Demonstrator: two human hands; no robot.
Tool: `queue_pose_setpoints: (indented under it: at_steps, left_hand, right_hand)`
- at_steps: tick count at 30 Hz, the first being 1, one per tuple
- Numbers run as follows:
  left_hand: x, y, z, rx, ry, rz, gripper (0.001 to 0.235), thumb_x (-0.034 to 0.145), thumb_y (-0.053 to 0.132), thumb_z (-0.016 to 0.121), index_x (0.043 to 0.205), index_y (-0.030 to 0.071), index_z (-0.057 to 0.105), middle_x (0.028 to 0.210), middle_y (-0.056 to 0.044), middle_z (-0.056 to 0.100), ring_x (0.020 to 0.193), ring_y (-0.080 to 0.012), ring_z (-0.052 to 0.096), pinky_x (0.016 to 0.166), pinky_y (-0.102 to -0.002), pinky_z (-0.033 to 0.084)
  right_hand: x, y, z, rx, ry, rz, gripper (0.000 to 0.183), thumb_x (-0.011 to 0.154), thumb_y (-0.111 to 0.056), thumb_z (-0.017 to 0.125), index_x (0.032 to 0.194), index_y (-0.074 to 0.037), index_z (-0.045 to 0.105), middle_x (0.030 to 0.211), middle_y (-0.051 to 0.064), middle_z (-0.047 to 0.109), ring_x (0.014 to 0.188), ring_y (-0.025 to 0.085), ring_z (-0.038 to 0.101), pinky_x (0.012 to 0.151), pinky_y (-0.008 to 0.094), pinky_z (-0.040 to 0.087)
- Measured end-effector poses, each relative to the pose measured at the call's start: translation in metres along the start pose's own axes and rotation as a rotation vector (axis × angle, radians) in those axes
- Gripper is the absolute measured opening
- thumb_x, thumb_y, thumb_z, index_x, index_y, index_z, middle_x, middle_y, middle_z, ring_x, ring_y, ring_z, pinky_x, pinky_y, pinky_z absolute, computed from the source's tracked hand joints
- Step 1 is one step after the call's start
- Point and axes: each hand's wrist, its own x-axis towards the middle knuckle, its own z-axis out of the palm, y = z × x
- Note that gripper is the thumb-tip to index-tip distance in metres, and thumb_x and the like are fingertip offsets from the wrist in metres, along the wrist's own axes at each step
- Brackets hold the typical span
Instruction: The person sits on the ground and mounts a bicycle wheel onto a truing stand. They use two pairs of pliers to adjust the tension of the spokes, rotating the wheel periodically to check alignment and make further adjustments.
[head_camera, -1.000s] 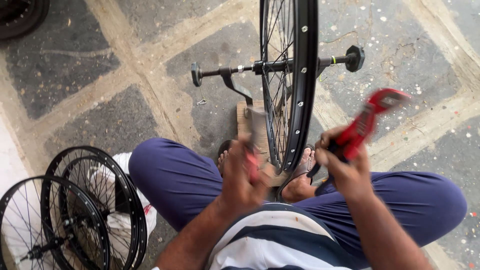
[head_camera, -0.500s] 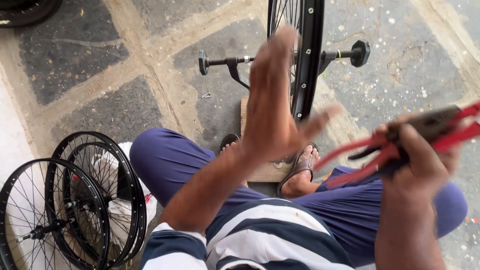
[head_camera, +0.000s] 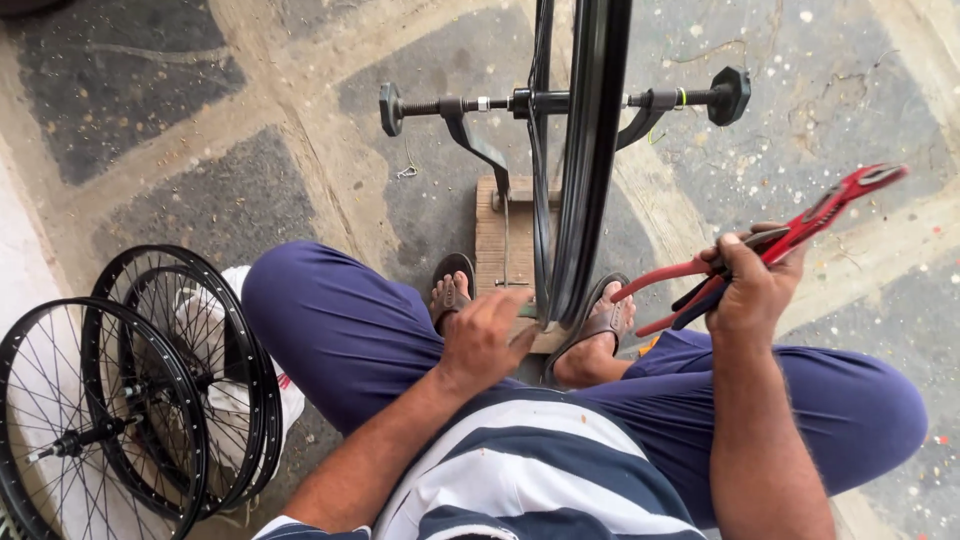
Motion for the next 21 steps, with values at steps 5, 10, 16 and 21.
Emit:
queue_pose_setpoints:
  at_steps: [5, 10, 16, 21]
  left_hand:
    - [0.017, 0.008, 0.0, 0.16, -0.026, 0.163, 0.024, 0.084, 0.019, 0.081, 0.102, 0.007, 0.07, 0.085, -0.008, 0.071, 0.079, -0.0269, 0.07, 0.072, -0.039, 0.055]
    - [0.017, 0.006, 0.007, 0.167, -0.036, 0.207, 0.025, 0.083, 0.017, 0.08, 0.102, 0.004, 0.07, 0.08, -0.01, 0.071, 0.072, -0.0255, 0.07, 0.067, -0.038, 0.055]
    - [0.014, 0.0, 0.011, 0.138, -0.012, 0.215, 0.024, 0.084, 0.015, 0.078, 0.102, 0.002, 0.07, 0.08, -0.01, 0.071, 0.072, -0.0256, 0.071, 0.068, -0.038, 0.056]
    - [0.014, -0.005, 0.013, 0.126, -0.031, 0.194, 0.022, 0.085, 0.013, 0.078, 0.102, 0.002, 0.071, 0.077, -0.011, 0.07, 0.07, -0.0261, 0.07, 0.065, -0.039, 0.055]
  right_hand:
    - [0.0, -0.001, 0.009, -0.02, -0.037, -0.002, 0.032, 0.097, 0.01, 0.064, 0.121, -0.003, 0.048, 0.098, 0.012, 0.063, 0.08, 0.024, 0.07, 0.078, 0.037, 0.061]
    - [-0.001, 0.005, 0.004, -0.052, -0.027, -0.01, 0.034, 0.096, 0.009, 0.065, 0.122, -0.005, 0.048, 0.098, 0.01, 0.062, 0.08, 0.023, 0.07, 0.077, 0.037, 0.062]
    - [0.002, 0.016, -0.001, -0.067, -0.053, -0.017, 0.034, 0.097, 0.01, 0.065, 0.122, -0.005, 0.048, 0.098, 0.011, 0.063, 0.079, 0.023, 0.07, 0.077, 0.036, 0.061]
    - [0.002, 0.018, 0.003, -0.092, -0.063, -0.003, 0.036, 0.096, 0.009, 0.065, 0.124, -0.005, 0.047, 0.098, 0.01, 0.064, 0.079, 0.022, 0.071, 0.076, 0.035, 0.061]
